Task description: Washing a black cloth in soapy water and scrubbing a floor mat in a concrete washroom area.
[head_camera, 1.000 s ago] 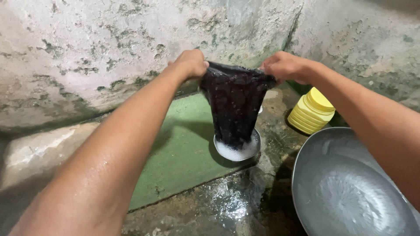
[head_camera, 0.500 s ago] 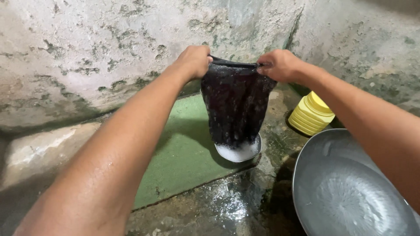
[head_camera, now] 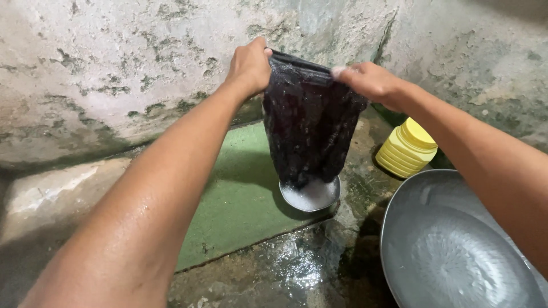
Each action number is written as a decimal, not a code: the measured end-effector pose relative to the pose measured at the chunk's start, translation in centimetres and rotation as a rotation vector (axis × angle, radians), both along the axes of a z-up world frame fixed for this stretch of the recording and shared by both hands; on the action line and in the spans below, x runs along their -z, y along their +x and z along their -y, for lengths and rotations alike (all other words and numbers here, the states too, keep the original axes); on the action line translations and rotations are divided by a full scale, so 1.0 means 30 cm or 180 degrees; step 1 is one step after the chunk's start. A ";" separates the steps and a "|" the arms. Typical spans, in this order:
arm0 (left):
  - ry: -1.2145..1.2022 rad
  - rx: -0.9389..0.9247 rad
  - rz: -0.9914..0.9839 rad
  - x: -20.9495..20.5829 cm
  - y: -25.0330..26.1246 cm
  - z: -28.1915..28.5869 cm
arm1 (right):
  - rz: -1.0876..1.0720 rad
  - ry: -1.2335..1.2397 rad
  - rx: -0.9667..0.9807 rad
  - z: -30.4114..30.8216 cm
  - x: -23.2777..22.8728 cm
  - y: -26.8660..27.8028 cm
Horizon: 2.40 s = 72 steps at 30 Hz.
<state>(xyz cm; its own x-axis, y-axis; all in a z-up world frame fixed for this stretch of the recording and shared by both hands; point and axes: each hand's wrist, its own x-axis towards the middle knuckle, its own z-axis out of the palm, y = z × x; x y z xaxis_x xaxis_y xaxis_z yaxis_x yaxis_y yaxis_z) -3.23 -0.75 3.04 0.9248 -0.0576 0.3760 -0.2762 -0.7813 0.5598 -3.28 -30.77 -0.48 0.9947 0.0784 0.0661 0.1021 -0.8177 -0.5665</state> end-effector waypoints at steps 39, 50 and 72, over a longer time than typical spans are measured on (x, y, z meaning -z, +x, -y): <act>-0.1885 0.0789 -0.2175 0.048 0.044 0.225 | -0.0934 0.1549 0.0065 -0.237 -0.134 -0.079; -0.0897 0.1205 -0.1684 -0.080 0.017 0.156 | -0.1492 0.1771 -0.0804 -0.194 -0.090 -0.141; -0.0280 -0.0368 -0.2049 0.202 0.110 -0.098 | -0.1720 0.1499 -0.0746 -0.151 0.066 -0.080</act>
<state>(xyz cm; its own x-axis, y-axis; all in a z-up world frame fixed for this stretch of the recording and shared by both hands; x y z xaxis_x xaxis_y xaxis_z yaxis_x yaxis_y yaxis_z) 0.09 2.20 -3.02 0.9648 0.0612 -0.2556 0.2180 -0.7296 0.6482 -5.69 -26.25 -2.45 0.8590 0.3760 -0.3474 -0.1477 -0.4677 -0.8715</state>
